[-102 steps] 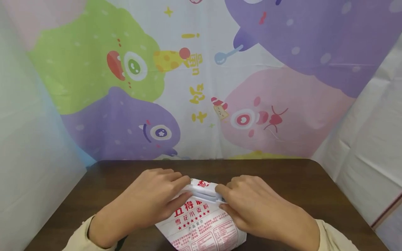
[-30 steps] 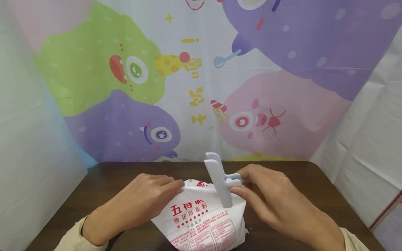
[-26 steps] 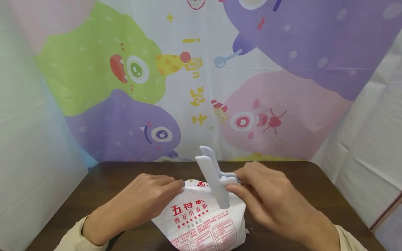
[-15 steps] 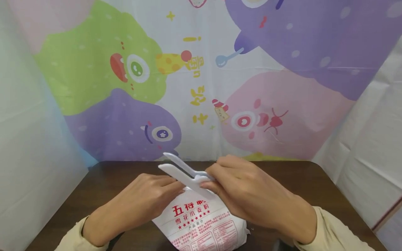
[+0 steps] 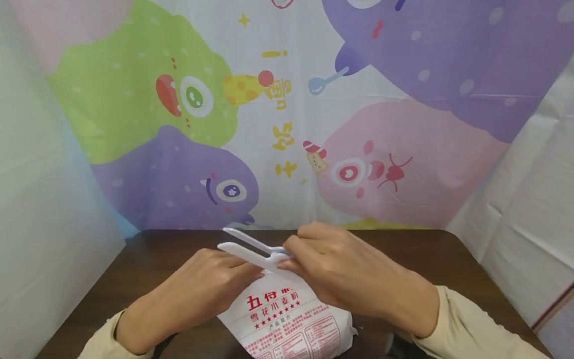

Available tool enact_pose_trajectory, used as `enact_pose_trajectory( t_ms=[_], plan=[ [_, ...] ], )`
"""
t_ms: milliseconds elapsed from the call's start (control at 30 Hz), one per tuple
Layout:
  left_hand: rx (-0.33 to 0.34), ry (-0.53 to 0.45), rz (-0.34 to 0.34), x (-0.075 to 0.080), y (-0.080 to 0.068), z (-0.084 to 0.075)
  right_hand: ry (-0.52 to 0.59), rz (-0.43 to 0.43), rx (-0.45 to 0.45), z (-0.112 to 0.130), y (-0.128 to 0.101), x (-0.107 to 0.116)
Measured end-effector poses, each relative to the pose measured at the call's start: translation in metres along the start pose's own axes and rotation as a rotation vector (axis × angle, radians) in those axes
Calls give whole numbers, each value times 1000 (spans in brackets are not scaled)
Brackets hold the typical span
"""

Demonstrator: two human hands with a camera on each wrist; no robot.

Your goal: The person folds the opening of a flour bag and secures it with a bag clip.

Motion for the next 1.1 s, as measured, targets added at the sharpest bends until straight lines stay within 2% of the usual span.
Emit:
enact_pose_trajectory(
  t_ms=[267,767,933,1100],
  plan=[
    [4,-3,-11,2,-2,-2,2,76,-49,-5,-12,-10],
    [17,-5,1,-1,-5,0,19,135,-110,-10,-24,-16],
    [26,-32,16,-2,-4,0,41,158,-157,-14,-26,-18],
    [73,-91,43,-1,-4,4,61,156,-202,-18,-26,-18]
  ],
)
Point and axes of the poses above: each hand's wrist, its own y-axis towards the middle knuckle, its own x-axis out of the back of the hand, z = x × y, the point moved 4 cm from there along y, towards the middle knuckle, and after that the axes turned 6 degrees about z, right-handed, at the moved point
